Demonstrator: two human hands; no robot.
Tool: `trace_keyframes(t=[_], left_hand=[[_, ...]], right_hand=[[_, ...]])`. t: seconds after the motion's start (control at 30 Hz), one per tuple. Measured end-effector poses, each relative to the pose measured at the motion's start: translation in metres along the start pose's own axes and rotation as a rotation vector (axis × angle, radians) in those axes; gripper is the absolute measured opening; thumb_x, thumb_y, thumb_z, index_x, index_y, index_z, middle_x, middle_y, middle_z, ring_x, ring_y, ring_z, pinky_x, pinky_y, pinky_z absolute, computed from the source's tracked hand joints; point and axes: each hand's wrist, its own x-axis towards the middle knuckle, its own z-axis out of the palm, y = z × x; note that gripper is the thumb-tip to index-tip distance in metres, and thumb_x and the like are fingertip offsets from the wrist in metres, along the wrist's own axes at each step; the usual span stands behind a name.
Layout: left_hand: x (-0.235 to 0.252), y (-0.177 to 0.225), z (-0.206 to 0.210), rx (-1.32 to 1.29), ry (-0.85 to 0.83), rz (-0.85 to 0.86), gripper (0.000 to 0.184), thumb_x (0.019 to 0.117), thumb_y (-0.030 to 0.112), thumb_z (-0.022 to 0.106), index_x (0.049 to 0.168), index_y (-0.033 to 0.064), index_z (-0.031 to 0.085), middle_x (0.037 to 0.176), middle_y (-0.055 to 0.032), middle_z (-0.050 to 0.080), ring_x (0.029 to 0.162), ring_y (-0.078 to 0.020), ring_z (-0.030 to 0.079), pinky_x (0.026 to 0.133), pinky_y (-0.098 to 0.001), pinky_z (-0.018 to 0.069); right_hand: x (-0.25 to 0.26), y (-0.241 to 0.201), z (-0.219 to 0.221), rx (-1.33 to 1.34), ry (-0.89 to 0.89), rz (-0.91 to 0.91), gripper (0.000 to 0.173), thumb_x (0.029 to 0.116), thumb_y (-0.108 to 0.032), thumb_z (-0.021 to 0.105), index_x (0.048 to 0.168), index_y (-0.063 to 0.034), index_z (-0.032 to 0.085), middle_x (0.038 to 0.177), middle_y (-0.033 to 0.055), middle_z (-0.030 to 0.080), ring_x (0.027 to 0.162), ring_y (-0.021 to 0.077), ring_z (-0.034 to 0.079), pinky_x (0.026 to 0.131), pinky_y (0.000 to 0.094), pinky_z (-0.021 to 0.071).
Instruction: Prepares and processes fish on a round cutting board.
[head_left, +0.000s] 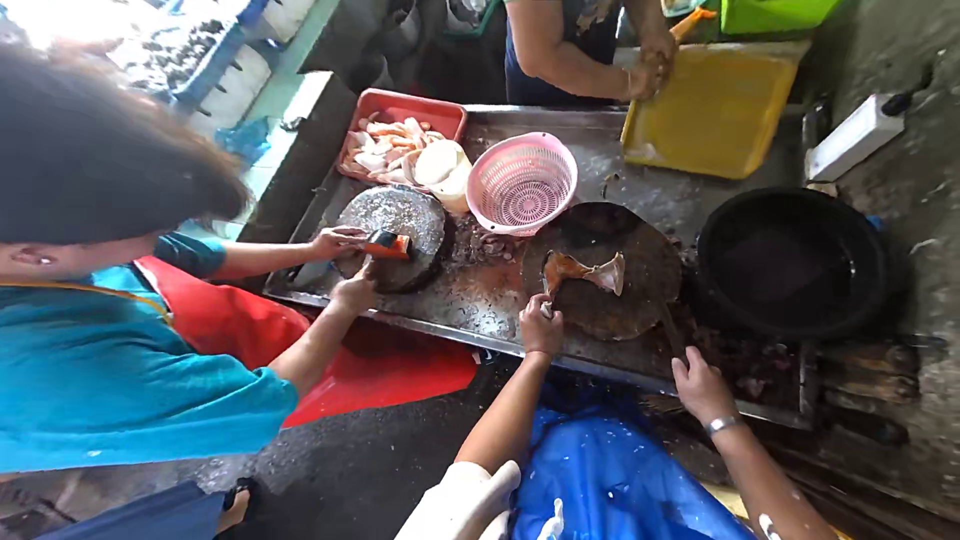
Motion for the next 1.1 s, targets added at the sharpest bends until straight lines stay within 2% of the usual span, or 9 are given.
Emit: trace_keyframes(t=[0.1, 0.17, 0.23, 0.4, 0.7, 0.8, 0.93, 1.03, 1.1], left_hand=[[0.002, -0.015, -0.001, -0.03, -0.014, 0.008, 0.039, 0.0856, 0.02, 0.077, 0.122, 0.0107, 0.067, 0.109, -0.0146, 0.073, 0.099, -0.0341, 0.071, 0.088, -0.057, 0.0573], [0.004, -0.017, 0.0, -0.057, -0.012, 0.039, 0.039, 0.084, 0.019, 0.078, 0.12, 0.0088, 0.068, 0.111, -0.0147, 0.073, 0.099, -0.0342, 0.071, 0.089, -0.0574, 0.0567], [0.005, -0.02, 0.003, -0.066, -0.023, 0.053, 0.041, 0.0831, 0.019, 0.079, 0.121, 0.0086, 0.068, 0.117, -0.0141, 0.071, 0.105, -0.0334, 0.069, 0.093, -0.056, 0.0556], [0.008, -0.02, -0.008, -0.108, -0.128, 0.009, 0.044, 0.0829, 0.023, 0.079, 0.124, 0.0114, 0.066, 0.122, -0.0123, 0.069, 0.109, -0.0315, 0.068, 0.094, -0.0547, 0.056], [0.01, -0.029, -0.006, -0.198, -0.131, 0.047, 0.04, 0.0824, 0.021, 0.079, 0.12, 0.0111, 0.067, 0.12, -0.0111, 0.069, 0.109, -0.029, 0.067, 0.095, -0.0508, 0.056], [0.011, -0.032, -0.005, -0.205, -0.132, 0.06, 0.039, 0.0813, 0.02, 0.078, 0.118, 0.0112, 0.067, 0.118, -0.0108, 0.069, 0.107, -0.0285, 0.067, 0.092, -0.0509, 0.0564], [0.013, -0.032, -0.004, -0.212, -0.12, 0.072, 0.039, 0.0786, 0.019, 0.079, 0.115, 0.0113, 0.067, 0.116, -0.0099, 0.069, 0.107, -0.0275, 0.067, 0.092, -0.0498, 0.0567], [0.014, -0.03, -0.004, -0.23, -0.118, 0.067, 0.039, 0.0787, 0.018, 0.079, 0.115, 0.0105, 0.067, 0.116, -0.0103, 0.069, 0.107, -0.0274, 0.067, 0.092, -0.0496, 0.0566], [0.015, -0.031, 0.0, -0.248, -0.102, 0.05, 0.038, 0.0781, 0.018, 0.079, 0.113, 0.0104, 0.068, 0.114, -0.0098, 0.069, 0.105, -0.027, 0.067, 0.091, -0.0489, 0.0568]], right_hand=[[-0.012, -0.022, 0.004, 0.162, 0.045, -0.239, 0.055, 0.1099, -0.039, 0.042, 0.151, -0.0029, 0.046, 0.1, 0.0179, 0.072, 0.078, 0.0291, 0.072, 0.075, 0.0512, 0.0622], [0.004, -0.059, 0.011, 0.168, 0.05, -0.411, 0.054, 0.1098, -0.039, 0.041, 0.151, -0.0047, 0.048, 0.108, 0.0158, 0.073, 0.087, 0.0245, 0.073, 0.083, 0.0463, 0.061], [0.028, -0.101, 0.023, 0.047, 0.04, -0.483, 0.052, 0.1098, -0.038, 0.04, 0.149, -0.0061, 0.052, 0.116, 0.0187, 0.073, 0.107, 0.0314, 0.072, 0.099, 0.0506, 0.0559], [0.075, -0.165, 0.059, -0.162, 0.015, -0.451, 0.047, 0.1105, -0.037, 0.042, 0.148, -0.0104, 0.05, 0.117, 0.0214, 0.071, 0.105, 0.0406, 0.071, 0.091, 0.0595, 0.0568], [0.09, -0.162, 0.077, -0.238, 0.003, -0.38, 0.047, 0.1102, -0.037, 0.043, 0.148, -0.0096, 0.05, 0.123, 0.0219, 0.069, 0.108, 0.0413, 0.07, 0.091, 0.0608, 0.0561], [0.079, -0.181, 0.057, -0.145, 0.144, -0.543, 0.044, 0.1101, -0.033, 0.045, 0.143, -0.0053, 0.054, 0.114, 0.0219, 0.071, 0.1, 0.0396, 0.073, 0.087, 0.0588, 0.0586], [0.027, -0.261, -0.02, 0.039, 0.384, -0.904, 0.043, 0.1105, -0.03, 0.042, 0.139, 0.0, 0.051, 0.081, 0.0121, 0.068, 0.06, 0.022, 0.066, 0.055, 0.0431, 0.0594], [0.01, -0.3, -0.044, 0.283, 0.538, -1.128, 0.048, 0.111, -0.041, 0.038, 0.129, 0.0014, 0.051, 0.077, 0.0077, 0.063, 0.059, 0.0136, 0.062, 0.051, 0.0342, 0.0557], [0.039, -0.271, -0.005, 0.342, 0.617, -1.174, 0.053, 0.1097, -0.048, 0.034, 0.13, -0.0017, 0.051, 0.082, 0.0079, 0.066, 0.065, 0.0158, 0.066, 0.056, 0.0377, 0.0586]])
